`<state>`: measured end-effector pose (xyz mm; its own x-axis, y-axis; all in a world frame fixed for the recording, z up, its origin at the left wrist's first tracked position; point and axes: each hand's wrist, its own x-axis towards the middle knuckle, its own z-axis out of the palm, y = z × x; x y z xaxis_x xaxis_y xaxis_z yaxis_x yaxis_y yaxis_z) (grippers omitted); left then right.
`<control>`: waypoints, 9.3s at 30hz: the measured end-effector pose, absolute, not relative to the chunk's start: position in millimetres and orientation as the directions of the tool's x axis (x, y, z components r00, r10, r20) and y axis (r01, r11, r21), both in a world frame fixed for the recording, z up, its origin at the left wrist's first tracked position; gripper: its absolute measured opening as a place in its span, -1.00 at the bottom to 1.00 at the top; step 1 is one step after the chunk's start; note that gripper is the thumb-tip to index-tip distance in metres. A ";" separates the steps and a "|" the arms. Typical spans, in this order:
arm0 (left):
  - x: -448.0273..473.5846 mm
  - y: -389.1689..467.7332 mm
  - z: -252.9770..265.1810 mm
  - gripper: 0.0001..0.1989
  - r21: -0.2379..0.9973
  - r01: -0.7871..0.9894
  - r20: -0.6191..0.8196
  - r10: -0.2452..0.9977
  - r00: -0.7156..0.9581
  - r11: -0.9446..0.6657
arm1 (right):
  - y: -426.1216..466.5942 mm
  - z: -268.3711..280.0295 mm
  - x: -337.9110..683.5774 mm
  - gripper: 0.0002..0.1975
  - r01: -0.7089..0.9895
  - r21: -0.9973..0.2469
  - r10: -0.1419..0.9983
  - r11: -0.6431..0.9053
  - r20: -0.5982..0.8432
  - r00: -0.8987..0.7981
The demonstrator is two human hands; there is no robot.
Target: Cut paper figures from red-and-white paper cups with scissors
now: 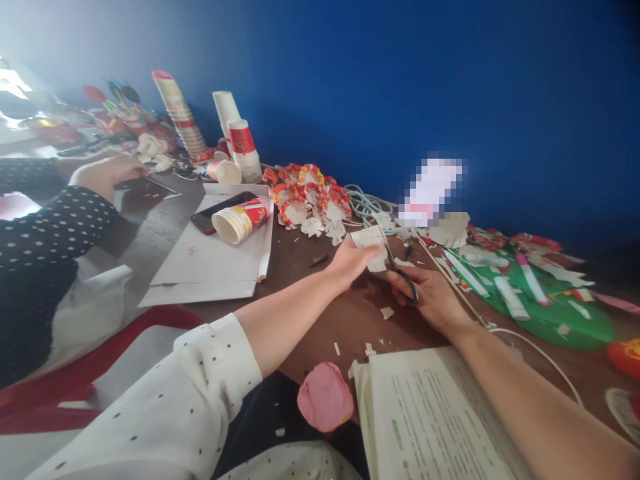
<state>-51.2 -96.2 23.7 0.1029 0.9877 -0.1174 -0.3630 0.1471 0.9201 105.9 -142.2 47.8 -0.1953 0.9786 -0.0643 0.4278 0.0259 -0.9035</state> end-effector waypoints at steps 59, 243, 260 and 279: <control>-55.3 -94.6 37.2 -0.94 0.771 -0.527 -0.258 0.932 0.254 0.358 | -142.7 46.7 109.2 -0.54 0.405 -0.913 0.969 0.051 -0.053 -0.243; -50.1 -99.7 29.8 -0.75 0.830 -0.516 -0.108 0.968 0.226 0.213 | -138.2 29.2 110.8 -0.66 0.132 -0.990 0.980 -0.040 -0.065 -0.187; -56.0 -93.6 40.7 -0.91 0.649 -0.591 -0.273 0.872 0.406 0.479 | -138.1 30.6 114.1 -0.71 -0.032 -0.992 0.970 -0.125 -0.115 -0.216; -54.9 -99.9 38.4 -0.87 0.771 -0.500 -0.205 0.897 0.392 0.394 | -137.4 24.4 115.1 -0.61 0.121 -0.992 0.986 -0.038 -0.057 -0.154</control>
<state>-54.9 -99.9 38.4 0.3915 0.8971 -0.2050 -0.4995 0.3943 0.7714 115.1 -137.4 24.4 -0.1541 0.9864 -0.0566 0.1215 -0.0379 -0.9919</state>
